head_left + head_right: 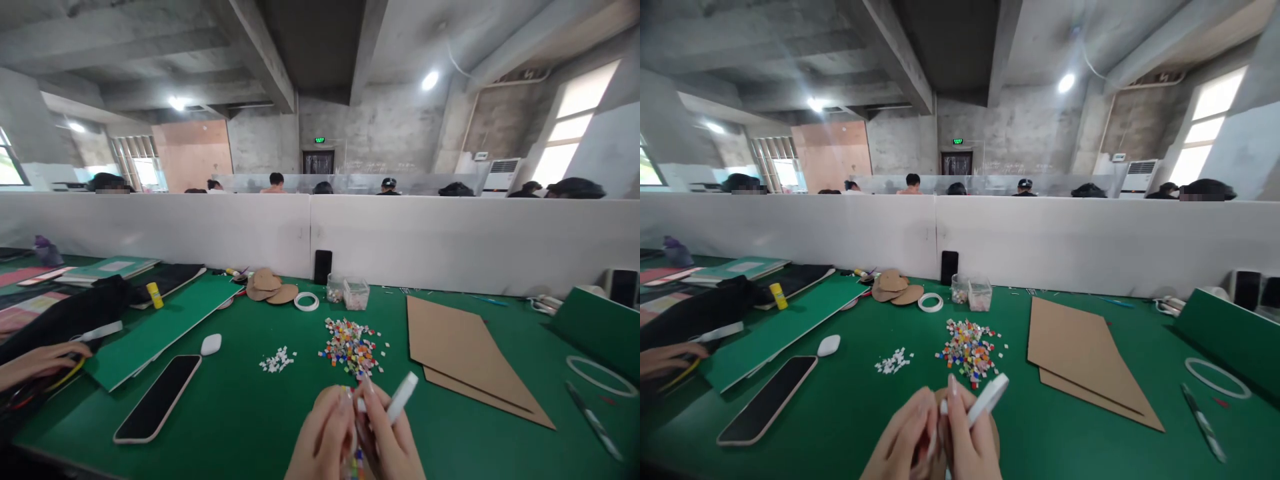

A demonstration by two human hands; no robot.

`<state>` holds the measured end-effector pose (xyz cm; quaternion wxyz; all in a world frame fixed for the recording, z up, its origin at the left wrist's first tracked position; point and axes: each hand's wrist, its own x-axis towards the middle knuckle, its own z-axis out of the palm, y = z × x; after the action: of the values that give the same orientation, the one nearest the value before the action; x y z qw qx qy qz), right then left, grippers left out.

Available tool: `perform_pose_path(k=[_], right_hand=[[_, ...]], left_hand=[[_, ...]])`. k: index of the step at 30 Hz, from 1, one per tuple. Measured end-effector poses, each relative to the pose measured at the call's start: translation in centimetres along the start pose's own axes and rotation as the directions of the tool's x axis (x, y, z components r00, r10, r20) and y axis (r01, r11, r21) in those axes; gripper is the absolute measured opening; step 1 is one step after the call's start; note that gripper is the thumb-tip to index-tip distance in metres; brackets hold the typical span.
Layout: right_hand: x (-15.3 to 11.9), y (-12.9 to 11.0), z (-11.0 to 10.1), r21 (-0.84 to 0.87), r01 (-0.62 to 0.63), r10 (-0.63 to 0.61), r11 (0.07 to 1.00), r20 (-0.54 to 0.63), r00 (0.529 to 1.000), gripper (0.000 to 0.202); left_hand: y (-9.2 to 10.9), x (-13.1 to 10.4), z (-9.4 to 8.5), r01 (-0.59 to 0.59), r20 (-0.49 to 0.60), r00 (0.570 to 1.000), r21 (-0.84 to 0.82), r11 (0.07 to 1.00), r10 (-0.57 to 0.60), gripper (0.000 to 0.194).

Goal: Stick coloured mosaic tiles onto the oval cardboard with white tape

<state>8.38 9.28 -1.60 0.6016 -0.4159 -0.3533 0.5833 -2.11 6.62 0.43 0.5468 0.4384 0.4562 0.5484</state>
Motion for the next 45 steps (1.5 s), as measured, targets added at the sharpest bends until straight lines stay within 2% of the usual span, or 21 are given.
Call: perform_pose_path(k=[1, 2, 3, 4, 6, 11, 14, 17, 21, 25, 27, 30, 33, 36, 38, 43, 45], right_hand=[[1.3, -0.1, 0.8, 0.007, -0.02, 0.02, 1.0, 0.026, 0.999, 0.038], [2.7, -0.1, 1.6, 0.012, -0.042, 0.041, 0.999, 0.06, 0.997, 0.039], [4.1, 0.1, 2.3, -0.002, -0.029, 0.029, 1.0, 0.108, 0.994, 0.04], [5.4, 0.5, 2.9, -0.015, 0.021, -0.018, 1.0, 0.168, 0.986, 0.04], [8.1, 1.6, 3.6, -0.046, 0.068, -0.056, 0.997, 0.228, 0.972, 0.041], [13.6, 4.6, 3.1, -0.142, 0.099, -0.074, 0.985, 0.173, 0.982, 0.048], [14.8, 6.1, 2.2, -0.171, 0.117, -0.116, 0.978, 0.017, 0.993, 0.052], [14.8, 7.4, 1.6, -0.172, 0.03, -0.047, 0.985, -0.091, 0.995, 0.054], [14.2, 8.9, 1.3, -0.181, -0.058, 0.041, 0.982, -0.097, 0.994, 0.057], [13.9, 10.2, 1.0, -0.207, -0.078, 0.058, 0.975, -0.103, 0.993, 0.052], [13.7, 10.3, 0.8, -0.209, -0.101, 0.078, 0.973, -0.116, 0.99, 0.05], [13.1, 9.1, 0.7, -0.166, -0.121, 0.108, 0.979, -0.087, 0.99, 0.048], [12.2, 6.9, 1.2, -0.16, -0.161, 0.176, 0.974, 0.084, 0.981, 0.034], [11.4, 4.9, 1.8, -0.145, -0.179, 0.212, 0.973, 0.263, 0.941, 0.031], [11.1, 4.2, 2.1, -0.131, -0.183, 0.218, 0.974, 0.35, 0.911, 0.029], [11.2, 3.9, 1.7, -0.119, -0.196, 0.228, 0.973, 0.406, 0.885, 0.025], [11.4, 3.9, 1.5, -0.115, -0.188, 0.219, 0.975, 0.421, 0.88, 0.024]], left_hand=[[-0.1, 1.0, -0.4, -0.011, -0.052, 0.999, 0.031, 0.999, 0.013, 0.031], [-0.2, 2.2, -0.9, -0.026, -0.156, 0.987, 0.113, 0.993, 0.044, 0.034], [-0.3, 3.4, -1.3, -0.024, -0.239, 0.968, 0.211, 0.977, 0.076, 0.037], [-0.4, 4.8, -1.7, -0.022, -0.268, 0.958, 0.294, 0.955, 0.105, 0.041], [-0.7, 7.5, -2.2, -0.053, -0.232, 0.959, 0.424, 0.904, 0.165, 0.044], [-1.6, 13.0, -2.4, -0.147, -0.058, 0.97, 0.637, 0.757, 0.237, 0.043], [-3.1, 14.8, -2.3, -0.18, 0.015, 0.972, 0.688, 0.703, 0.234, 0.043], [-5.5, 15.4, -2.6, -0.161, 0.032, 0.982, 0.662, 0.732, 0.186, 0.043], [-8.1, 15.3, -3.5, -0.044, -0.067, 0.992, 0.588, 0.808, 0.103, 0.047], [-7.9, 14.9, -4.1, 0.041, -0.146, 0.988, 0.553, 0.832, 0.049, 0.047], [-7.3, 14.8, -4.0, 0.016, -0.122, 0.991, 0.544, 0.839, 0.06, 0.043], [-6.6, 14.7, -3.8, -0.04, -0.065, 0.994, 0.497, 0.867, 0.083, 0.038], [-6.5, 14.8, -4.1, -0.018, -0.086, 0.995, 0.369, 0.929, 0.053, 0.038], [-6.4, 14.8, -4.6, 0.013, -0.115, 0.993, 0.255, 0.967, 0.017, 0.036], [-5.9, 14.8, -4.8, 0.005, -0.084, 0.996, 0.242, 0.97, 0.016, 0.034], [-4.1, 14.7, -4.6, -0.098, 0.098, 0.993, 0.315, 0.944, 0.07, 0.035], [-3.7, 14.7, -4.4, -0.119, 0.138, 0.987, 0.332, 0.936, 0.077, 0.034]])
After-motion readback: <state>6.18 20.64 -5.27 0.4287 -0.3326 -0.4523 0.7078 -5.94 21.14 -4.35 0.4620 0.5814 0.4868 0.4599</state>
